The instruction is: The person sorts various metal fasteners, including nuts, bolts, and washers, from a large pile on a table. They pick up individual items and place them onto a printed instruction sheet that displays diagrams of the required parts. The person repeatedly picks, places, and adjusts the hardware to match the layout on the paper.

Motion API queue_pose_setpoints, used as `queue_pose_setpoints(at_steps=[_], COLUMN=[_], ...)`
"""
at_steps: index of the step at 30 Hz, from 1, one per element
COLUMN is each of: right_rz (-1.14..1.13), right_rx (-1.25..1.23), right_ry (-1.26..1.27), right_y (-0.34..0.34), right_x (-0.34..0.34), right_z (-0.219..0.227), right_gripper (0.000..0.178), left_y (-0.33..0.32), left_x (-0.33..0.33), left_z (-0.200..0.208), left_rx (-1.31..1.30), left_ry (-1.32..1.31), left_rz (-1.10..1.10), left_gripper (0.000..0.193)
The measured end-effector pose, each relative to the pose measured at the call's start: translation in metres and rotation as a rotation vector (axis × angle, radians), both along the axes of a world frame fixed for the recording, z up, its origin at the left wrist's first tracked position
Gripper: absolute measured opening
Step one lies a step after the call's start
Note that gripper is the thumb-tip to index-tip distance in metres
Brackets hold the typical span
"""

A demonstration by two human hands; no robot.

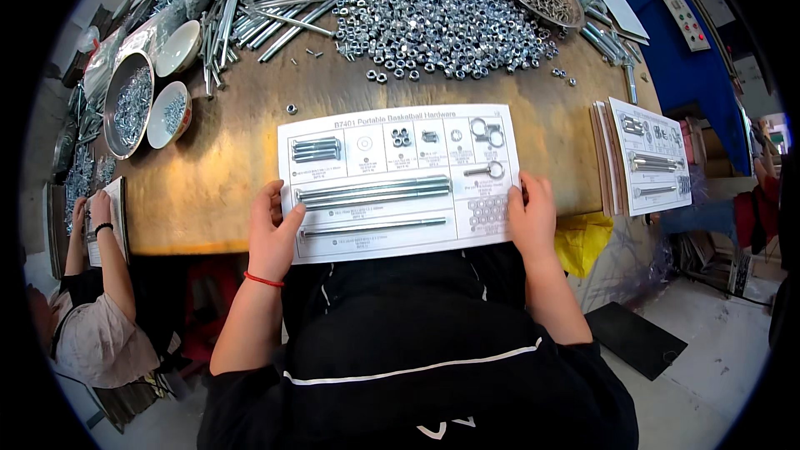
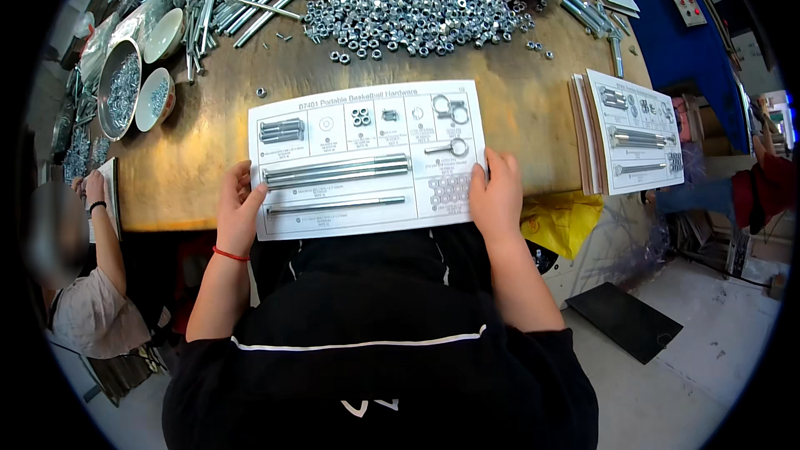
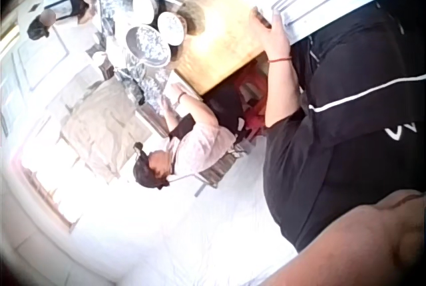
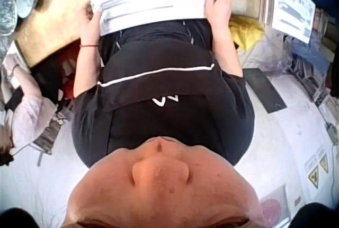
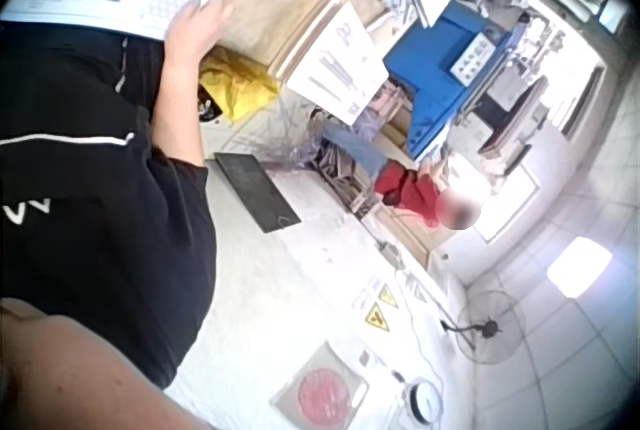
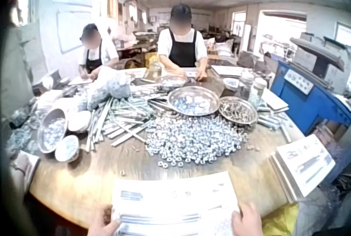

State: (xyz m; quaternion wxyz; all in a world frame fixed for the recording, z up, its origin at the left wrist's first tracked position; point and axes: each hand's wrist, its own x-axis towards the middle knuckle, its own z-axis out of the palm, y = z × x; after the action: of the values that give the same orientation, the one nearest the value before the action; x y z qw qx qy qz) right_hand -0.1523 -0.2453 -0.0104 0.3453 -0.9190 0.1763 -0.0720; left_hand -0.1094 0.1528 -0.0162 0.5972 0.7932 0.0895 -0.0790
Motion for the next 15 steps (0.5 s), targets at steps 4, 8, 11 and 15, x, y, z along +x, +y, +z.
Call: queue_pose_setpoints(at_steps=[4,8,11,15], right_rz=[0.059,0.416,0.561,0.503], right_rx=[-0.056,-0.016,-0.156,-0.308], right_ry=[-0.132,-0.180,-0.098,-0.019], right_y=[-0.009,0.023,0.069,0.095], right_x=[0.025,0.115,0.187,0.215], right_z=[0.008,0.024,0.015,0.006], right_gripper=[0.026,0.032,0.042,0.043], left_y=[-0.013,-0.069,-0.108,-0.126], left_x=[0.036,0.124,0.186,0.213], left_z=[0.022,0.040,0.012,-0.003], left_rx=[0.313,0.397,0.593,0.660], left_ry=[-0.342,-0.537,-0.606,-0.456], left_rz=[-0.098,-0.364,-0.446,-0.612], left_gripper=[0.049,0.038,0.036,0.022])
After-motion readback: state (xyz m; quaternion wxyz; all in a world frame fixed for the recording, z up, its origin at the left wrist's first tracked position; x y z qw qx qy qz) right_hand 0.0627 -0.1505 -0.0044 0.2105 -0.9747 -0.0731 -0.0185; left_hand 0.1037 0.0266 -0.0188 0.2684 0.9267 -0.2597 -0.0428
